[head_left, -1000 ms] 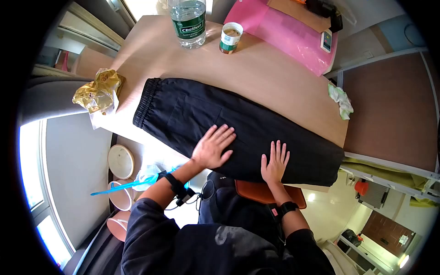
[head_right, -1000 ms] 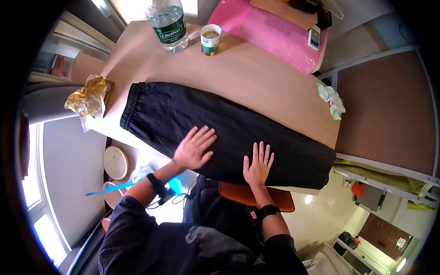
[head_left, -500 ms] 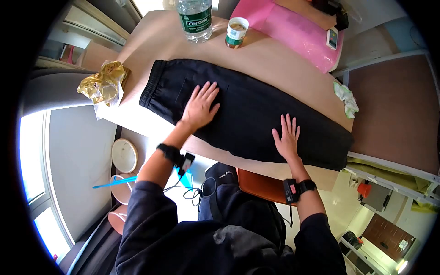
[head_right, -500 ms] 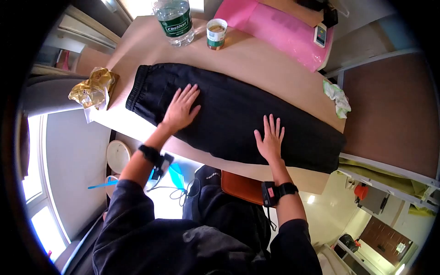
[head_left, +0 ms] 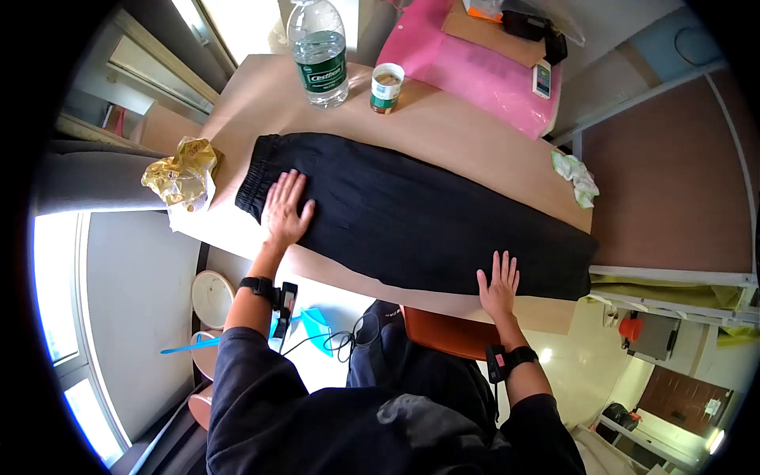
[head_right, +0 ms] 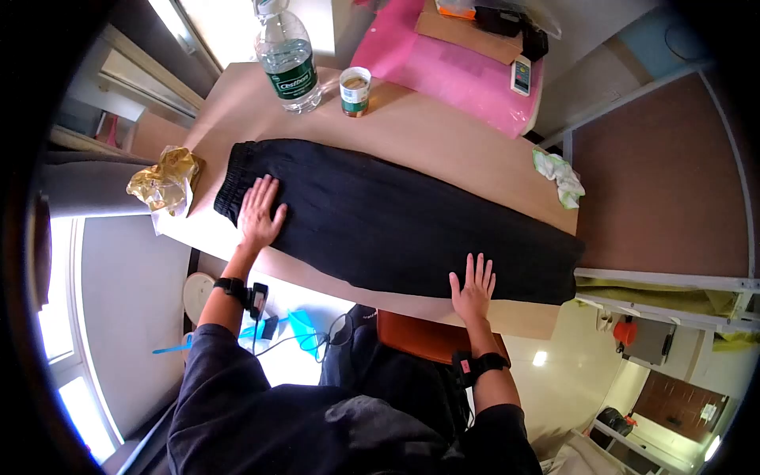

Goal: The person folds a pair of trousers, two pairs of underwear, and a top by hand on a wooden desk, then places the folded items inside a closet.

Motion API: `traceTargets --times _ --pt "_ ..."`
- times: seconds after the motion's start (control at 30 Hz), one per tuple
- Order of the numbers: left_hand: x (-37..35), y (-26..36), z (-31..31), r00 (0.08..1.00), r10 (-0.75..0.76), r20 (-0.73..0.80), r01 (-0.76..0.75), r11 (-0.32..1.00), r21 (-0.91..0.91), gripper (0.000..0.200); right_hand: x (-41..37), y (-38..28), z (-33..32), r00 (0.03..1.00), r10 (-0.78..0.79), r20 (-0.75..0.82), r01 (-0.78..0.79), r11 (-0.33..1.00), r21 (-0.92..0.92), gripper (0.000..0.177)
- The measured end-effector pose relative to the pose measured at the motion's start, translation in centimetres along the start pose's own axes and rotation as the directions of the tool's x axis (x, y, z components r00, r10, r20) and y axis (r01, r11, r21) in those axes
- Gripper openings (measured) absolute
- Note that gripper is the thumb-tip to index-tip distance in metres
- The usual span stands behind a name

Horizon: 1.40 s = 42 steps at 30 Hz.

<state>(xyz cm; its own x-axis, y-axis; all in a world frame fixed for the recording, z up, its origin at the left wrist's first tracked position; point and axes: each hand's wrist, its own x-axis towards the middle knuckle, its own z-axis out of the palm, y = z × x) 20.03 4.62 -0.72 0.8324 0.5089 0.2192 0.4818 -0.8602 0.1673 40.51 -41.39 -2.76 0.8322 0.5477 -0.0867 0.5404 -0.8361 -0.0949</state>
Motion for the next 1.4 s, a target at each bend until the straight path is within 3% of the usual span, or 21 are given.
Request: traceTargets --times 0.07,0.23,0.37,0.43,0.5,0.57,0.63,0.7,0.77,0.9,0.97,1.03,1.07,1.1,1.13,1.17,1.23,1.27,1.33,1.37,1.4 --pt "0.7 0.0 0.1 0.997 -0.061 -0.050 0.063 0.997 0.041 0.057 -0.9 0.6 -0.2 0.998 0.061 0.026 -0.061 0.998 -0.008 0.067" --pt "0.5 -1.3 0.3 0.991 -0.049 -0.123 0.062 0.993 0.101 0.055 -2.7 2.8 -0.4 0.983 0.183 0.014 -0.183 0.983 -0.015 0.070" --pt "0.5 -1.3 1.0 0.995 -0.024 -0.094 0.040 0.985 0.165 0.056 -4.3 4.3 -1.0 0.980 0.198 0.008 -0.198 0.980 0.026 0.069" --pt "0.1 -1.3 3.4 0.989 -0.079 -0.124 0.102 0.976 0.190 0.054 -4.7 4.4 -1.4 0.984 0.177 0.002 -0.177 0.983 0.046 0.068" --pt "-1.0 2.6 6.1 0.976 -0.158 -0.153 0.171 0.982 0.076 0.055 -5.5 4.5 -1.8 0.984 0.176 -0.018 -0.174 0.983 0.049 0.067" --pt "-1.8 12.6 2.6 0.996 0.087 -0.017 -0.088 0.995 -0.045 0.055 -6.5 5.0 -1.6 0.981 0.186 -0.052 -0.184 0.982 0.027 0.065" --pt "-3.1 21.1 1.7 0.944 0.305 0.128 -0.269 0.932 -0.242 0.057 -7.4 6.1 -1.8 0.985 0.166 -0.054 -0.162 0.985 0.061 0.063" --pt "-5.1 27.4 2.7 0.887 0.433 0.163 -0.384 0.885 -0.263 0.056 -8.3 7.2 -2.1 0.976 0.205 -0.071 -0.200 0.977 0.076 0.062" --pt "-6.8 31.8 3.1 0.907 0.393 0.152 -0.359 0.910 -0.210 0.058 -8.7 9.0 -3.0 0.965 0.261 -0.019 -0.256 0.958 0.132 0.060" --pt "-7.5 33.5 3.5 0.903 0.391 0.177 -0.361 0.915 -0.179 0.057 -8.8 17.9 -0.9 0.827 0.537 -0.165 -0.497 0.837 0.230 0.069" --pt "-7.4 33.5 3.2 0.892 0.409 0.194 -0.374 0.907 -0.192 0.056 -7.7 22.6 -0.8 0.697 0.695 -0.175 -0.659 0.718 0.226 0.080" --pt "-7.6 33.5 3.6 0.892 0.403 0.207 -0.371 0.912 -0.178 0.056 -5.9 27.5 0.3 0.279 0.960 0.034 -0.852 0.231 0.469 0.087" --pt "-7.5 33.9 3.3 0.887 0.395 0.237 -0.363 0.917 -0.167 0.057 -5.9 29.6 0.1 0.272 0.961 0.058 -0.849 0.211 0.485 0.087" --pt "-7.3 34.2 3.3 0.882 0.405 0.240 -0.380 0.914 -0.145 0.057 -6.2 31.8 -0.5 0.308 0.833 0.460 -0.756 -0.080 0.650 0.091" --pt "-7.4 34.2 3.5 0.882 0.388 0.269 -0.367 0.922 -0.126 0.058 -7.2 33.7 -0.3 0.399 0.533 0.746 -0.651 -0.409 0.640 0.097" --pt "-7.6 34.1 3.6 0.881 0.366 0.301 -0.349 0.931 -0.109 0.060 -8.8 35.3 0.6 0.556 0.267 0.787 -0.623 -0.493 0.607 0.096" --pt "-7.8 34.2 3.8 0.879 0.320 0.353 -0.298 0.947 -0.117 0.060 -7.7 36.5 -0.3 0.480 0.047 0.876 -0.663 -0.634 0.398 0.084" --pt "-8.0 34.4 3.7 0.882 0.309 0.354 -0.292 0.951 -0.102 0.059 -7.4 36.1 0.1 0.470 0.025 0.882 -0.668 -0.643 0.374 0.084" --pt "-8.3 35.2 3.7 0.887 0.295 0.354 -0.289 0.955 -0.070 0.058 -5.8 35.6 0.8 0.717 0.223 0.660 -0.277 -0.778 0.564 0.061" --pt "-8.4 35.5 3.8 0.899 0.254 0.357 -0.246 0.967 -0.069 0.057 -5.0 35.7 1.2 0.721 0.211 0.661 -0.276 -0.786 0.552 0.061" --pt "-8.4 35.8 4.0 0.909 0.214 0.357 -0.203 0.977 -0.070 0.056 -4.3 35.8 1.5 0.749 0.279 0.600 -0.096 -0.851 0.516 0.051"
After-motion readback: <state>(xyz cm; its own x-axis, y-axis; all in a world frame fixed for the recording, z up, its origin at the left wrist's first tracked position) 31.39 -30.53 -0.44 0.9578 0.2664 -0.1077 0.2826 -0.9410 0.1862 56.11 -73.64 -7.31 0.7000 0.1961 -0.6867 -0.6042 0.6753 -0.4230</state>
